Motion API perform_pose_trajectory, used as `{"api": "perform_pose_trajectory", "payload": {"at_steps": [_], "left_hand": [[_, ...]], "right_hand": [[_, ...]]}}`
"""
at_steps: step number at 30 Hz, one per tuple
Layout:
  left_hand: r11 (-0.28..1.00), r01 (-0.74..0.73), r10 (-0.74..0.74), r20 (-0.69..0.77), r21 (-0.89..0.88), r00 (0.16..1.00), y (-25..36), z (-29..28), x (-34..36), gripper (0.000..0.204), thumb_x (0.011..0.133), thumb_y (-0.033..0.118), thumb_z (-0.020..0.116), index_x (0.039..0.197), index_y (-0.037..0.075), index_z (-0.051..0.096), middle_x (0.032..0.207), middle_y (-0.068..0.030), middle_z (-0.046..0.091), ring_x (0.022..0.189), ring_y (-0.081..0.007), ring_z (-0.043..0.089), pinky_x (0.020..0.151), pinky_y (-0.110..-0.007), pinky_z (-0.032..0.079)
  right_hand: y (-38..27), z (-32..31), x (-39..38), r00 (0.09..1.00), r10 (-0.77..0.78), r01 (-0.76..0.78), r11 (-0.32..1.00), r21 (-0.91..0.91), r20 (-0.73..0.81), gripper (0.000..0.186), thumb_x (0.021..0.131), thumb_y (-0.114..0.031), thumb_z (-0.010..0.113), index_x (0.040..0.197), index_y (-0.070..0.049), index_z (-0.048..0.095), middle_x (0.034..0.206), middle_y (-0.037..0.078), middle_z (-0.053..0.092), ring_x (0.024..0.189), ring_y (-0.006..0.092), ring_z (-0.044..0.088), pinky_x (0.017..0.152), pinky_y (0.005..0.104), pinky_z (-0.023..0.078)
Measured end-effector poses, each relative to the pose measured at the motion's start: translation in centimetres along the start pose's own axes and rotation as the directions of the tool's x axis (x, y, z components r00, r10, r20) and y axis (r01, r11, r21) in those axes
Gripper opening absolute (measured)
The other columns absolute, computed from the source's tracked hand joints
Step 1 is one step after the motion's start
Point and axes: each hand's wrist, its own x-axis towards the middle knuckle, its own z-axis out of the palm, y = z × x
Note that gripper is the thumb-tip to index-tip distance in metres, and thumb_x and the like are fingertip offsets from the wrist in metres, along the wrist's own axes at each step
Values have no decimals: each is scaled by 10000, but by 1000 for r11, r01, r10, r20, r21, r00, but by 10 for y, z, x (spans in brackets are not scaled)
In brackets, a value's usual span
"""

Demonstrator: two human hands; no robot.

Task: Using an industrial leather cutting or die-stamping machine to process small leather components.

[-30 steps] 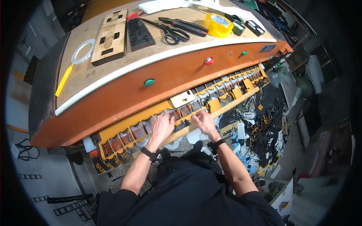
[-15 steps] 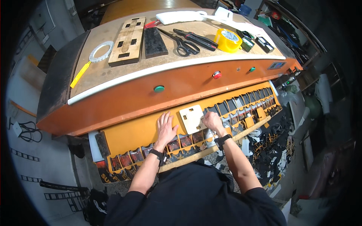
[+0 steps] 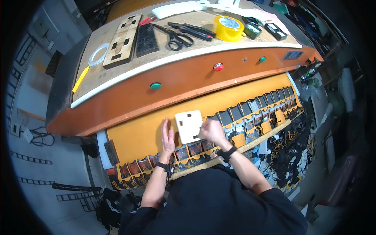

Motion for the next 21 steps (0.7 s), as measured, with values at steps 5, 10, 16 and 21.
{"api": "perform_pose_trajectory", "payload": {"at_steps": [5, 10, 16, 21], "left_hand": [[1000, 19, -19, -34, 14, 999, 10, 12, 10, 850, 962, 243, 810, 1677, -8, 425, 1659, -247, 534, 1528, -380, 532, 1271, -490, 427], [973, -63, 69, -21, 222, 997, 9, -1, 9, 819, 885, 127, 853, 1606, -17, 491, 1671, -272, 519, 1566, -424, 491, 1312, -506, 389], [970, -57, 62, -12, 237, 998, 15, 3, 11, 771, 880, 106, 839, 1569, -29, 519, 1656, -279, 530, 1565, -435, 490, 1317, -509, 383], [964, -93, 101, -19, 248, 995, 14, 1, 16, 767, 872, 89, 819, 1567, -38, 519, 1641, -283, 541, 1551, -440, 503, 1309, -507, 391]], "right_hand": [[-13, 35, 3, 992, -127, 123, 984, -128, -24, 131, 826, -67, 708, 759, 46, 703, 795, 293, 744, 750, 487, 756, 726, 562, 627], [-15, 42, 1, 996, -78, 83, 990, -116, 49, 281, 880, -201, 812, 866, 72, 748, 901, 319, 761, 861, 507, 773, 804, 573, 638], [7, -8, 12, 954, 278, -291, 948, -127, -112, 576, 886, -423, 914, 1147, 55, 725, 1104, 284, 781, 1026, 429, 785, 881, 520, 632], [2, 14, 17, 961, 255, -276, 903, -329, -107, 725, 759, -483, 1010, 1125, 70, 716, 1023, 258, 801, 1098, 411, 773, 1106, 599, 473]]}}
